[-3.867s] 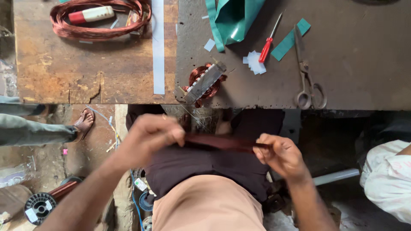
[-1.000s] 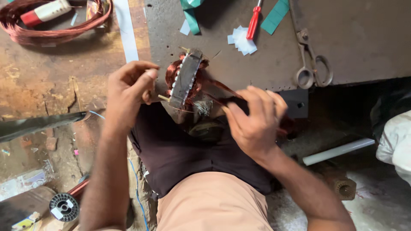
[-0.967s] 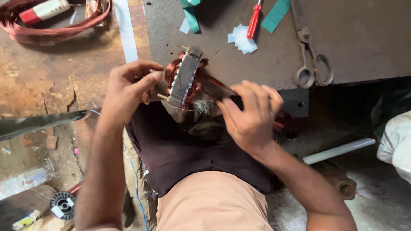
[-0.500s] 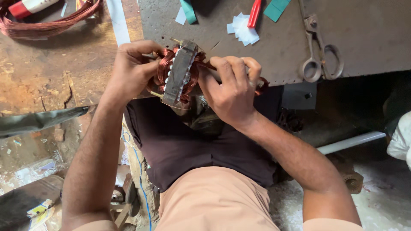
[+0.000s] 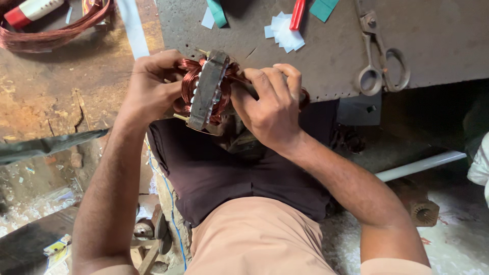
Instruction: The person rewinds an electric motor stator by hand and using a tool. They insert insulation paper into the slots and carefully wrap copper wire around the core before securing the windings.
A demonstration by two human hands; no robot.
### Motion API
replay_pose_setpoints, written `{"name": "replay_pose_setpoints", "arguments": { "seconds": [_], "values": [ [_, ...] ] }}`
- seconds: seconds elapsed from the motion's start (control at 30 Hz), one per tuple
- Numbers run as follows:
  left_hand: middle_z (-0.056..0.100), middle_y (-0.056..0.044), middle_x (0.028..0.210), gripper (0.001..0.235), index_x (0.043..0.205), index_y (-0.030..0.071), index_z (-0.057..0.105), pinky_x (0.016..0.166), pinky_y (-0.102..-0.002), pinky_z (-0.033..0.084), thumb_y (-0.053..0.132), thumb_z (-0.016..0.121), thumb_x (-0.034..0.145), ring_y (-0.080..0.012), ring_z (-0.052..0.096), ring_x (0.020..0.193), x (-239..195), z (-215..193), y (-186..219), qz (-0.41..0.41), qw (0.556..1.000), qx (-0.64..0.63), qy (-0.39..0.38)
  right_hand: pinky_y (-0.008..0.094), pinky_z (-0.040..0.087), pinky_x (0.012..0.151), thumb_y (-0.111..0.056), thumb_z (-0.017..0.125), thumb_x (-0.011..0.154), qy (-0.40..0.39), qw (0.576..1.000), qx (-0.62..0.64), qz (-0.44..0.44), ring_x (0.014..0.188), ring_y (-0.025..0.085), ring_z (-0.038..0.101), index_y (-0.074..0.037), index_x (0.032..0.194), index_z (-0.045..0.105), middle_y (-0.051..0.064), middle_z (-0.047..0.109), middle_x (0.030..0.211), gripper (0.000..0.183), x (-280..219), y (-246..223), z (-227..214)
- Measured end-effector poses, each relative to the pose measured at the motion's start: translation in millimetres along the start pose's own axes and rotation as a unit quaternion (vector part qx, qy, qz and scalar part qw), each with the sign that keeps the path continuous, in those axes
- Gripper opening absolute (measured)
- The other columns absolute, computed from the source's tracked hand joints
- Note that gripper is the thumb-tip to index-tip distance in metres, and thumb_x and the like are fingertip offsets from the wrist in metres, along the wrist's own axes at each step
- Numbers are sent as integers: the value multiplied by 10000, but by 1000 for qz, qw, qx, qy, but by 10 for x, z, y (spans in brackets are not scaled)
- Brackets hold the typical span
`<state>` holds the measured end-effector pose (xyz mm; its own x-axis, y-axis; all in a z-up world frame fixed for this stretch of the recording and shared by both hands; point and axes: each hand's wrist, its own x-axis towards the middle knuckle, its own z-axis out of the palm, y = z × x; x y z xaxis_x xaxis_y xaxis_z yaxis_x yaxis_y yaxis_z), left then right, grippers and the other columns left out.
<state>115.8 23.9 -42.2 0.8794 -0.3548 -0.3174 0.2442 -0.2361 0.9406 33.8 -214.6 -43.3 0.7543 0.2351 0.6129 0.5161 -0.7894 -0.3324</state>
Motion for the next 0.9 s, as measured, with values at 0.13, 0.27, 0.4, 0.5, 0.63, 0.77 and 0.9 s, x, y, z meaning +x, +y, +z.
{"name": "replay_pose_setpoints", "arguments": {
  "seconds": [0.13, 0.27, 0.4, 0.5, 0.63, 0.77, 0.9],
  "values": [
    [644, 21, 866, 158, 910, 22, 670, 632, -199, 470, -42, 803, 968, -21, 573, 778, 24, -10, -153, 99, 994, 35, 2, 458, 398, 982, -169, 792, 985, -1, 1000, 2, 0, 963, 210, 604, -76, 1019, 765, 39, 634, 1099, 102, 8, 21, 0],
    [629, 61, 892, 161, 938, 32, 654, 710, -185, 453, -30, 799, 973, -5, 546, 820, 9, -7, -224, 139, 990, 5, 24, 441, 407, 971, -162, 794, 1010, 5, 1000, 12, 5, 951, 206, 604, -73, 1035, 759, 37, 649, 1108, 99, 36, 8, 47],
    [629, 65, 813, 135, 896, 45, 668, 575, -205, 456, 8, 795, 927, -19, 564, 706, 1, -2, -141, 54, 998, 3, 32, 452, 422, 951, -159, 778, 968, 5, 1000, 19, 7, 926, 226, 609, -70, 1024, 747, 41, 649, 1071, 110, 47, -3, 32],
    [605, 59, 840, 180, 889, 39, 651, 633, -202, 441, -9, 819, 937, -19, 535, 755, 8, -4, -141, 111, 993, 34, 4, 452, 423, 934, -182, 779, 977, 4, 1000, 26, 7, 923, 245, 614, -52, 1038, 740, 50, 640, 1060, 148, 62, 11, 52],
    [606, 63, 900, 192, 932, 31, 645, 731, -185, 444, -40, 823, 948, -10, 529, 827, 14, -1, -196, 184, 981, 57, 25, 438, 423, 934, -149, 788, 993, 5, 999, 44, 1, 918, 246, 612, -44, 1066, 741, 52, 642, 1072, 136, 75, 30, 62],
    [628, 42, 896, 162, 941, 35, 679, 683, -208, 496, -78, 794, 939, -31, 581, 795, 35, -12, -160, 142, 989, 33, -5, 440, 429, 949, -122, 785, 979, -2, 998, 64, 8, 921, 246, 620, -45, 1048, 731, 60, 647, 1071, 116, 55, 35, 52],
    [697, 3, 823, 124, 947, 60, 726, 547, -259, 567, -63, 720, 930, -70, 658, 668, 82, -98, -4, -2, 999, 29, -34, 435, 425, 940, -104, 781, 982, -7, 996, 82, 17, 917, 240, 624, -53, 1047, 739, 46, 651, 1057, 92, 84, 47, 32]
  ]
}}
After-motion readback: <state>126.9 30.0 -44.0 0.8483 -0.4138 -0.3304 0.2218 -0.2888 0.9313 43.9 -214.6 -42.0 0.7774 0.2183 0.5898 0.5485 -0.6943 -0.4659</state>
